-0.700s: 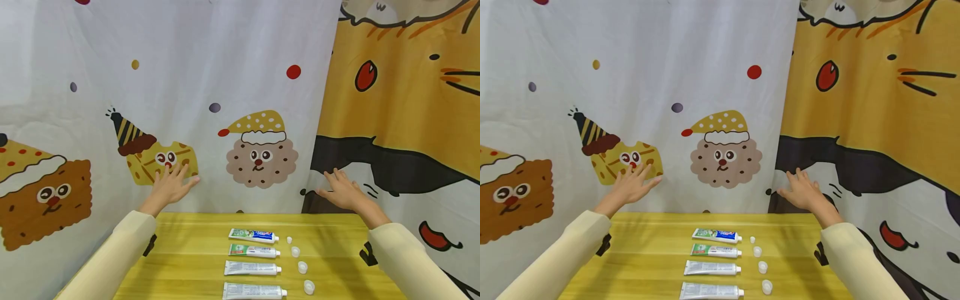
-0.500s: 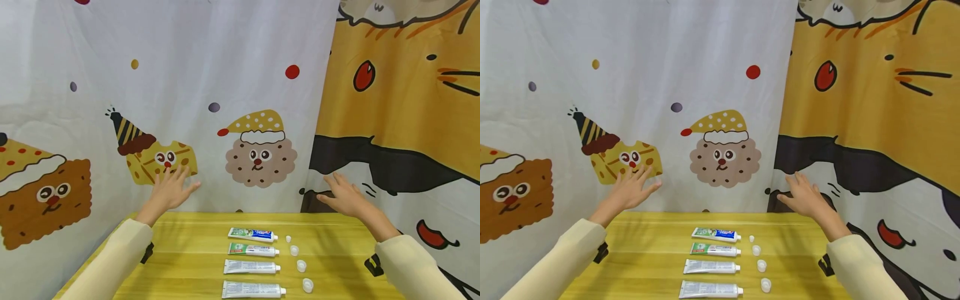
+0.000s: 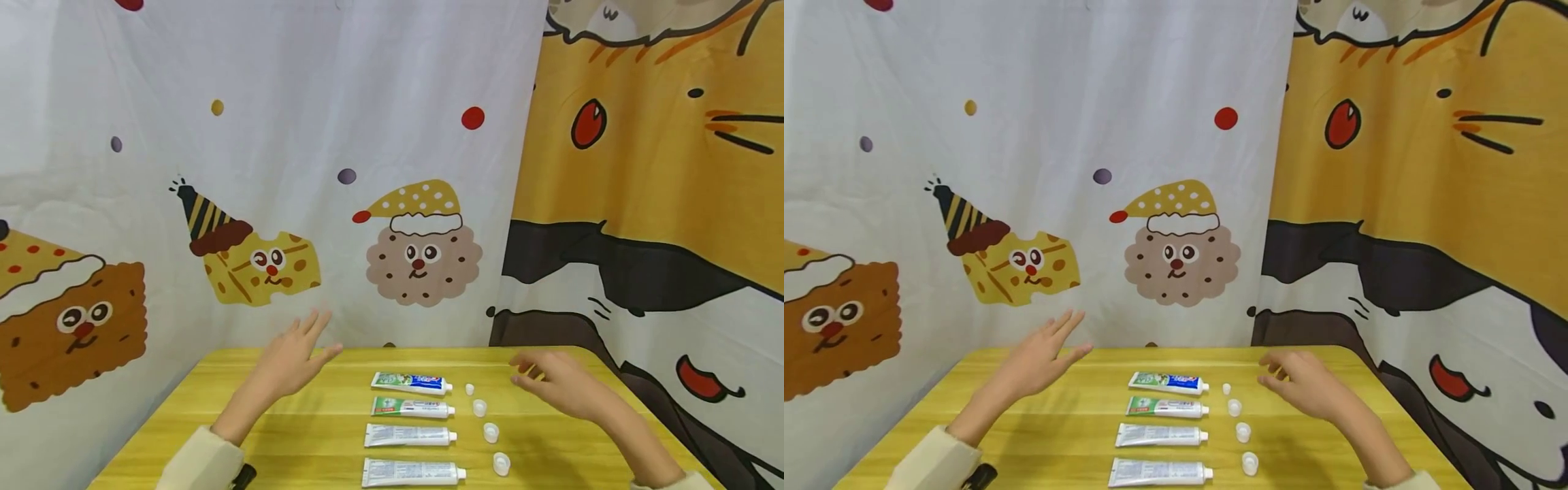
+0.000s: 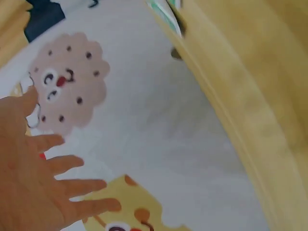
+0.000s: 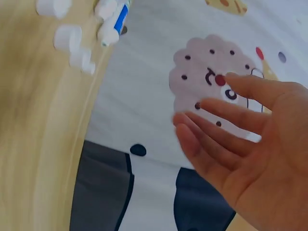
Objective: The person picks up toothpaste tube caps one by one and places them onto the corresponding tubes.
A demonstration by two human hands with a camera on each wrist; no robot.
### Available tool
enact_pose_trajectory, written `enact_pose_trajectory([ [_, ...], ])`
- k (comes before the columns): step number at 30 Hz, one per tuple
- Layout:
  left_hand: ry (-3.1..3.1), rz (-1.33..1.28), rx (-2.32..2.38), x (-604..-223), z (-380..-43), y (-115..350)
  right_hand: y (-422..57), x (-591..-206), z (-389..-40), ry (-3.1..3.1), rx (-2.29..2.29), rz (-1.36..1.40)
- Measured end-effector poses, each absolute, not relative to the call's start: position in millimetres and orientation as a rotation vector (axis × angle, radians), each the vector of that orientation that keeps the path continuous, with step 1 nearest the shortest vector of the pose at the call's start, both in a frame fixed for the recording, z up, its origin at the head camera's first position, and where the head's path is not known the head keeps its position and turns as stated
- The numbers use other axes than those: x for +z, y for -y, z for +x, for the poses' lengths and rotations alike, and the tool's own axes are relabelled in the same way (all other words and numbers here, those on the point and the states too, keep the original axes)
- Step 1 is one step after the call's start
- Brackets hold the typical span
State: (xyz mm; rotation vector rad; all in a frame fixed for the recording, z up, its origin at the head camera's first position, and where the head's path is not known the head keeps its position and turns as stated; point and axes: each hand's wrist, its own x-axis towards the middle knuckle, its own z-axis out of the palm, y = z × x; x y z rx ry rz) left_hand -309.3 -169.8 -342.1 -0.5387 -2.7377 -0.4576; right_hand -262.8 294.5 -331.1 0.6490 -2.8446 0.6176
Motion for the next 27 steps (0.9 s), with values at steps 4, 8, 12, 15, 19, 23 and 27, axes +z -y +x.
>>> enact_pose_trajectory([
  [4,2.767,-0.628,-0.575,-357,-296,155,-288,-347,-257,3.005,0.699,0.745],
  [8,2.775,-0.708,-0.62,-370,-284,135,-280,-368,-257,3.136,0.806,0.808],
  [12,2.789,-0.872,-0.632,-382,-275,114,-269,-385,-258,3.233,0.815,0.732],
  [15,2.837,-1.029,-0.65,-391,-271,98,-260,-391,-257,3.297,0.779,0.612],
  [19,2.904,-1.167,-0.654,-403,-268,80,-251,-397,-257,3.367,0.73,0.482],
  [23,2.906,-1.215,-0.512,-412,-265,65,-246,-403,-258,3.379,0.689,0.476],
  [27,2.932,-1.227,-0.357,-416,-262,53,-245,-406,-258,3.326,0.648,0.586],
])
